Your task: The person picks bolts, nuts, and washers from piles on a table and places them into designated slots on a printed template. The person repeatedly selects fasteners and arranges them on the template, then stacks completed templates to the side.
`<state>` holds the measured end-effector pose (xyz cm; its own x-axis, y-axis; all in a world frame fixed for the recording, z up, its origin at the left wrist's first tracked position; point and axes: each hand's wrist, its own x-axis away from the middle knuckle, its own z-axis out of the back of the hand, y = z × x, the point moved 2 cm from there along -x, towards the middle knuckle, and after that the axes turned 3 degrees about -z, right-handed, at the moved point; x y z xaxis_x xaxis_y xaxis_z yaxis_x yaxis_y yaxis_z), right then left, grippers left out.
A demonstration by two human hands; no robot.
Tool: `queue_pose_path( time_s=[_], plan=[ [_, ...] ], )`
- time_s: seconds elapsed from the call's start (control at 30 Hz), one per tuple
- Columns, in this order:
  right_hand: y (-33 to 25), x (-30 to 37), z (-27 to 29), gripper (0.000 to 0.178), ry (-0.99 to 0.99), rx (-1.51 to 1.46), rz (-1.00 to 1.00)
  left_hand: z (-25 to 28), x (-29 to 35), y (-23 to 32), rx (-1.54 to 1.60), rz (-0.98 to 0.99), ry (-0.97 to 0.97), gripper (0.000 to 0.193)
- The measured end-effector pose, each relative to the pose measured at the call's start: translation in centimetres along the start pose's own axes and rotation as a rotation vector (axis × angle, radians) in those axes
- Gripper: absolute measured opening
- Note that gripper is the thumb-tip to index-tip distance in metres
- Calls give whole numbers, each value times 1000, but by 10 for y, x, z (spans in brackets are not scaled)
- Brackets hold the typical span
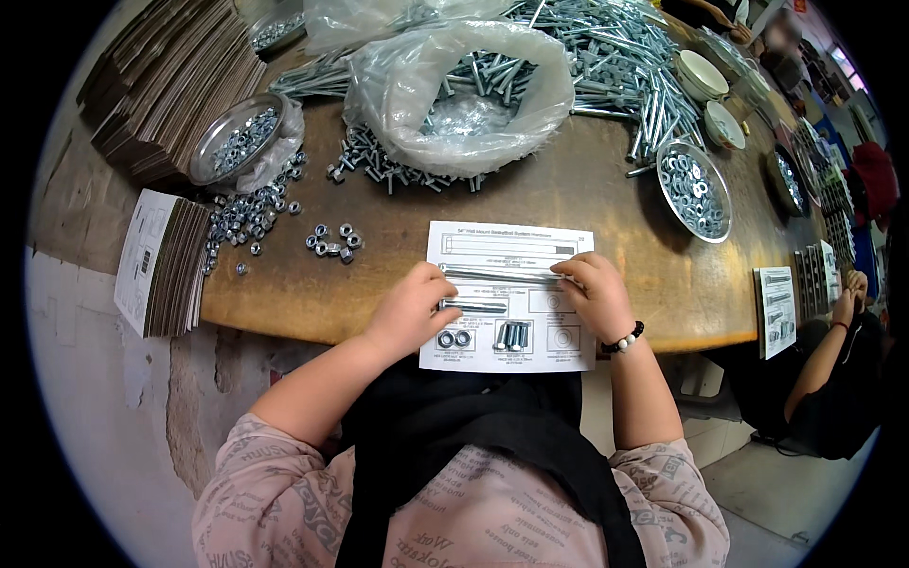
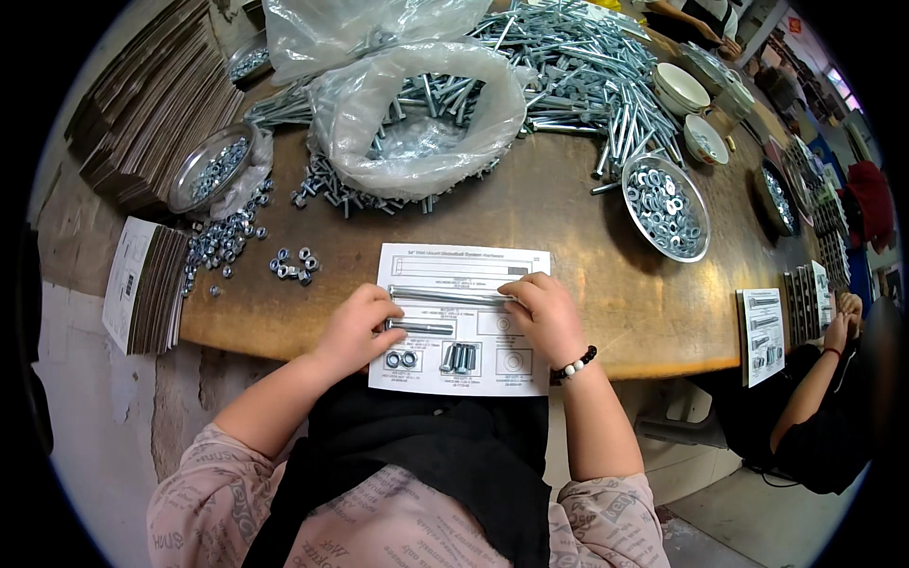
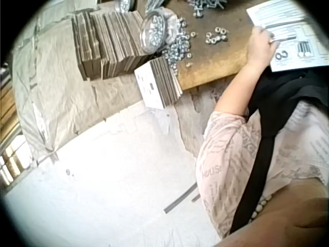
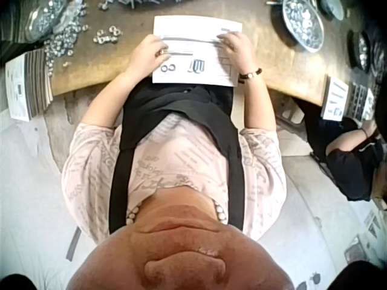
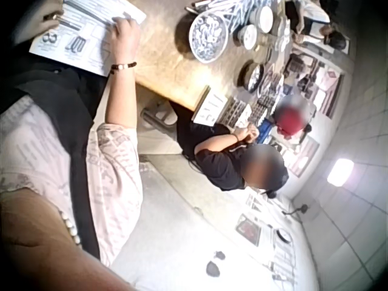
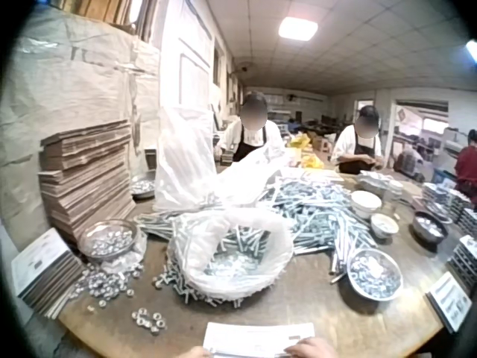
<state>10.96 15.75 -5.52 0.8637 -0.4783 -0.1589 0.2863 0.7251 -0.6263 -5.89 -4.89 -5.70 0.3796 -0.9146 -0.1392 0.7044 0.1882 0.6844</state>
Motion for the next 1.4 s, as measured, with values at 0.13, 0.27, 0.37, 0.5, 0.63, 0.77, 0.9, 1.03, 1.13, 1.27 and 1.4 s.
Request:
queue_pose_path(
  time_s=[0.13,0.27,0.37,0.5,0.63,0.77,0.9,1.03,1.13,1.27,1.4],
  plan=[
    [-4,2,-2,15,-23,99,-69,8,-14,-7,24,29,105,27],
    [0,-3,-6,15,-31,132,-63,2,-20,-29,-123,-90,49,28],
    [-1,-4,-6,14,-33,113,-47,3,-19,-30,-62,-38,38,28],
    [6,-3,-3,18,-73,2,-116,15,-24,-23,-5,-7,31,24],
    [19,-2,-2,21,1,-274,-304,71,-50,-52,-149,-19,307,19],
    [35,-1,-8,19,37,-441,-389,134,-99,-115,-404,-19,526,20],
    [40,-2,-9,18,46,-497,-451,183,-155,-181,-671,105,565,29],
    [45,3,-10,18,70,-553,-477,184,-192,-203,-879,140,475,20],
    [43,3,-9,17,68,-539,-474,179,-209,-210,-1082,201,385,16],
    [42,5,-8,17,73,-552,-511,182,-220,-209,-1213,202,307,17],
    [41,1,-9,16,68,-528,-511,215,-208,-208,-959,209,525,18]
  ],
)
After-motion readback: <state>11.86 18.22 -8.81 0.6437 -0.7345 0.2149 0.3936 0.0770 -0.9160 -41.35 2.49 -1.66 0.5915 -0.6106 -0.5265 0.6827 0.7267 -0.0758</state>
